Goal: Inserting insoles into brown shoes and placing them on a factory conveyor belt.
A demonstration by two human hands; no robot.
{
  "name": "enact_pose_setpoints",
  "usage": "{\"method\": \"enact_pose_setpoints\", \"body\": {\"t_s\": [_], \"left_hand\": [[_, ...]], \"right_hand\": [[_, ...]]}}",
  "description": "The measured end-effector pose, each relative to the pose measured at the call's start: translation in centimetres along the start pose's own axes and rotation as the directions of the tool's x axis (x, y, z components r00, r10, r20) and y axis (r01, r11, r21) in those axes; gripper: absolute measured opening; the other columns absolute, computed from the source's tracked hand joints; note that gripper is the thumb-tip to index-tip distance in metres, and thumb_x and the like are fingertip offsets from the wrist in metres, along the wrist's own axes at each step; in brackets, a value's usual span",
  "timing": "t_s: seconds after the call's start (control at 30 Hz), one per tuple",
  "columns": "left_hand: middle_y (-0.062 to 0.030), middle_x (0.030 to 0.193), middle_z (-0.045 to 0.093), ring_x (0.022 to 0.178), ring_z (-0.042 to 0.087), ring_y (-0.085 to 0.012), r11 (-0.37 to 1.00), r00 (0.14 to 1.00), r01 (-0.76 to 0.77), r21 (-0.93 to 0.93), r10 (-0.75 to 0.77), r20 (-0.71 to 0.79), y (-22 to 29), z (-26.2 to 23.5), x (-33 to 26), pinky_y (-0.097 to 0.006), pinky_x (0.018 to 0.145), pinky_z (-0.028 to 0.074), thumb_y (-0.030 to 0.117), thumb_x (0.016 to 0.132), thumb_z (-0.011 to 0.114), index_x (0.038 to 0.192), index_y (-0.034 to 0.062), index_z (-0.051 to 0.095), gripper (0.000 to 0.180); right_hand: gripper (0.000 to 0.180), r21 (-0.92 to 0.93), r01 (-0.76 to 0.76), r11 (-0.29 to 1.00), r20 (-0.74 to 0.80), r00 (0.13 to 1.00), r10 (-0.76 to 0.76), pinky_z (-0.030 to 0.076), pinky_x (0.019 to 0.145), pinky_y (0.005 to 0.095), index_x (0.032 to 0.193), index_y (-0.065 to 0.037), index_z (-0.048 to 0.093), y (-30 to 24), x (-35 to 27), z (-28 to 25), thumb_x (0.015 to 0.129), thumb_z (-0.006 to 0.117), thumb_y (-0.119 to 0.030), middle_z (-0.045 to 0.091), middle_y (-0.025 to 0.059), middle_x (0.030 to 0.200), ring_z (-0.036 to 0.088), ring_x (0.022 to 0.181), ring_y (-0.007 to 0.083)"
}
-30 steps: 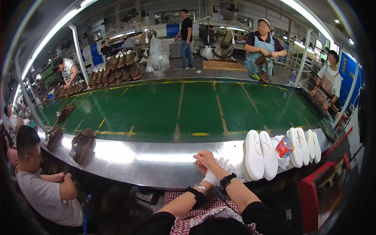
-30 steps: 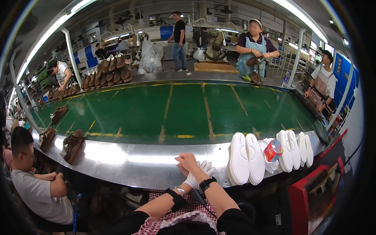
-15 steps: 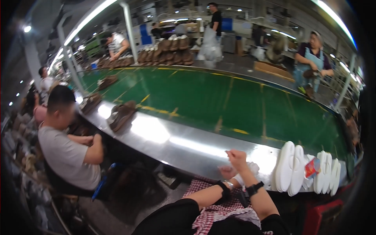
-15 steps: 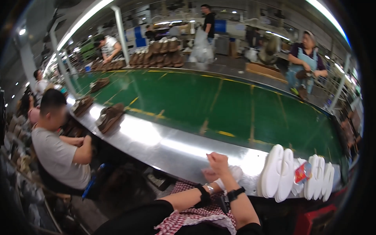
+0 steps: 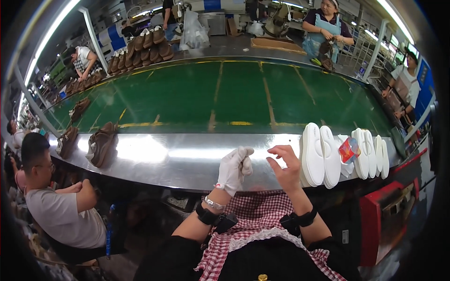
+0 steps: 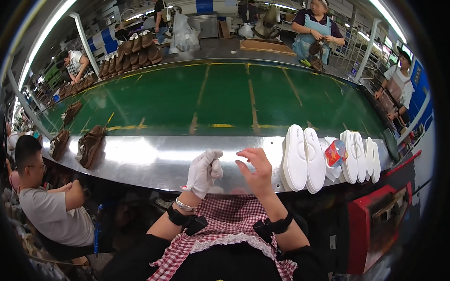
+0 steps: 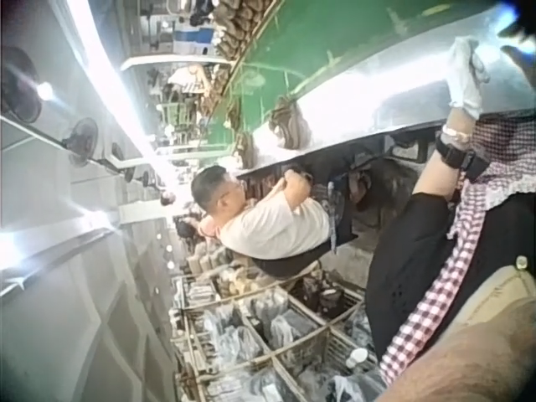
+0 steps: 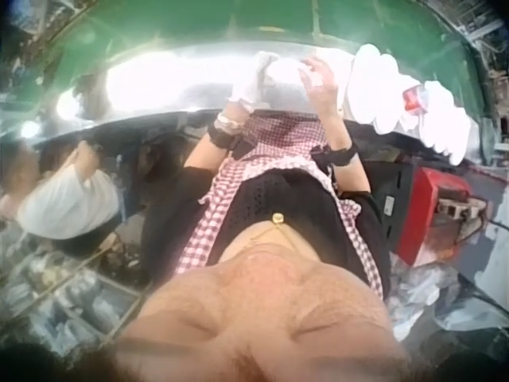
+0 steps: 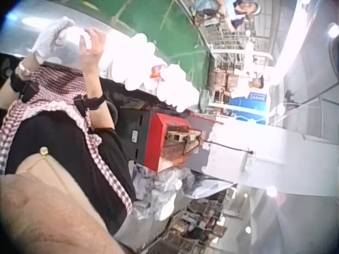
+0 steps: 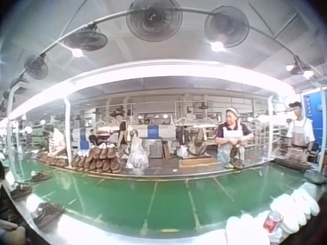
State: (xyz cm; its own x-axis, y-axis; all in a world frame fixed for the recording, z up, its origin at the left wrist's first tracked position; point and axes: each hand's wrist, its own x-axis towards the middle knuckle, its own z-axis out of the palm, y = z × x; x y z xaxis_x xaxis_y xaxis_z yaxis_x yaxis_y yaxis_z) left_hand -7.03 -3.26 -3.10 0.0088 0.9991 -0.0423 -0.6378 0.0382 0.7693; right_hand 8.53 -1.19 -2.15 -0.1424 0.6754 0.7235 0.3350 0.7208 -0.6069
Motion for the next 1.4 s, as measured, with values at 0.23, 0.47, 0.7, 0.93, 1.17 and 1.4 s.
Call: {"method": "enact_pose_setpoints", "body": {"t_s": [0.23,0.47,0.7,0.93,1.17,1.4], "left_hand": [[-0.0015,0.051,0.039,0.044,0.034,-0.0106,0.991,1.000,-0.018,0.135,0.016,0.012,0.2,1.5,-1.4,-0.024,0.046,0.032,0.034,0.090,0.042,0.093,-0.0067,0.051,0.042],[-0.0020,0.050,0.041,0.044,0.036,-0.0100,0.982,0.998,-0.061,0.181,0.064,-0.011,0.2,1.1,-1.5,-0.023,0.045,0.032,0.031,0.090,0.043,0.080,-0.0039,0.054,0.038],[0.0007,0.056,0.049,0.049,0.044,-0.0056,0.816,0.965,-0.209,0.539,0.260,-0.019,-0.6,-0.1,-2.1,-0.020,0.044,0.033,0.023,0.087,0.050,0.073,0.0032,0.059,0.026],[0.0014,0.053,0.045,0.046,0.040,-0.0058,0.942,0.999,-0.048,0.332,0.052,-0.004,-2.6,-0.8,-1.3,-0.020,0.042,0.031,0.025,0.088,0.047,0.075,0.0028,0.056,0.027],[0.0009,0.051,0.045,0.043,0.037,-0.0064,0.941,1.000,-0.008,0.340,0.012,-0.010,-2.2,-0.8,-1.3,-0.021,0.040,0.029,0.027,0.087,0.048,0.074,0.0028,0.056,0.029],[0.0004,0.051,0.045,0.042,0.039,-0.0069,0.972,0.999,0.037,0.231,-0.040,0.011,-2.8,-0.5,-1.0,-0.021,0.039,0.029,0.028,0.086,0.049,0.072,0.0031,0.056,0.029]], "right_hand": [[0.026,-0.042,0.204,0.978,-0.006,0.979,-0.204,0.046,0.061,0.0303,0.085,-0.005,0.060,-1.1,0.5,0.9,0.061,0.069,-0.002,0.057,0.0062,0.083,0.054,0.075,0.0232],[0.022,-0.064,0.286,0.956,0.007,0.958,-0.286,0.045,0.058,0.0308,0.080,-0.005,0.060,-1.0,0.8,2.1,0.060,0.069,0.000,0.057,0.0064,0.079,0.055,0.071,0.0231],[0.023,-0.103,0.250,0.963,0.065,0.968,-0.244,0.044,0.059,0.0338,0.076,-0.002,0.057,-1.2,0.3,2.8,0.057,0.068,0.005,0.055,0.0102,0.076,0.053,0.070,0.0274],[0.018,-0.081,0.201,0.976,0.099,0.976,-0.193,0.043,0.058,0.0303,0.071,-0.001,0.058,-0.5,-0.5,2.4,0.057,0.065,0.007,0.055,0.0086,0.070,0.053,0.067,0.0227],[0.012,0.139,-0.086,0.987,0.123,0.990,0.069,0.042,0.056,0.0242,0.072,0.000,0.058,1.0,-1.7,2.6,0.064,0.062,0.007,0.056,0.0058,0.066,0.052,0.061,0.0128],[0.005,0.552,-0.466,0.691,0.113,0.863,0.492,0.037,0.059,0.0190,0.076,0.001,0.058,1.7,-3.1,3.5,0.078,0.058,-0.003,0.052,-0.0007,0.067,0.045,0.062,0.0069]]}}
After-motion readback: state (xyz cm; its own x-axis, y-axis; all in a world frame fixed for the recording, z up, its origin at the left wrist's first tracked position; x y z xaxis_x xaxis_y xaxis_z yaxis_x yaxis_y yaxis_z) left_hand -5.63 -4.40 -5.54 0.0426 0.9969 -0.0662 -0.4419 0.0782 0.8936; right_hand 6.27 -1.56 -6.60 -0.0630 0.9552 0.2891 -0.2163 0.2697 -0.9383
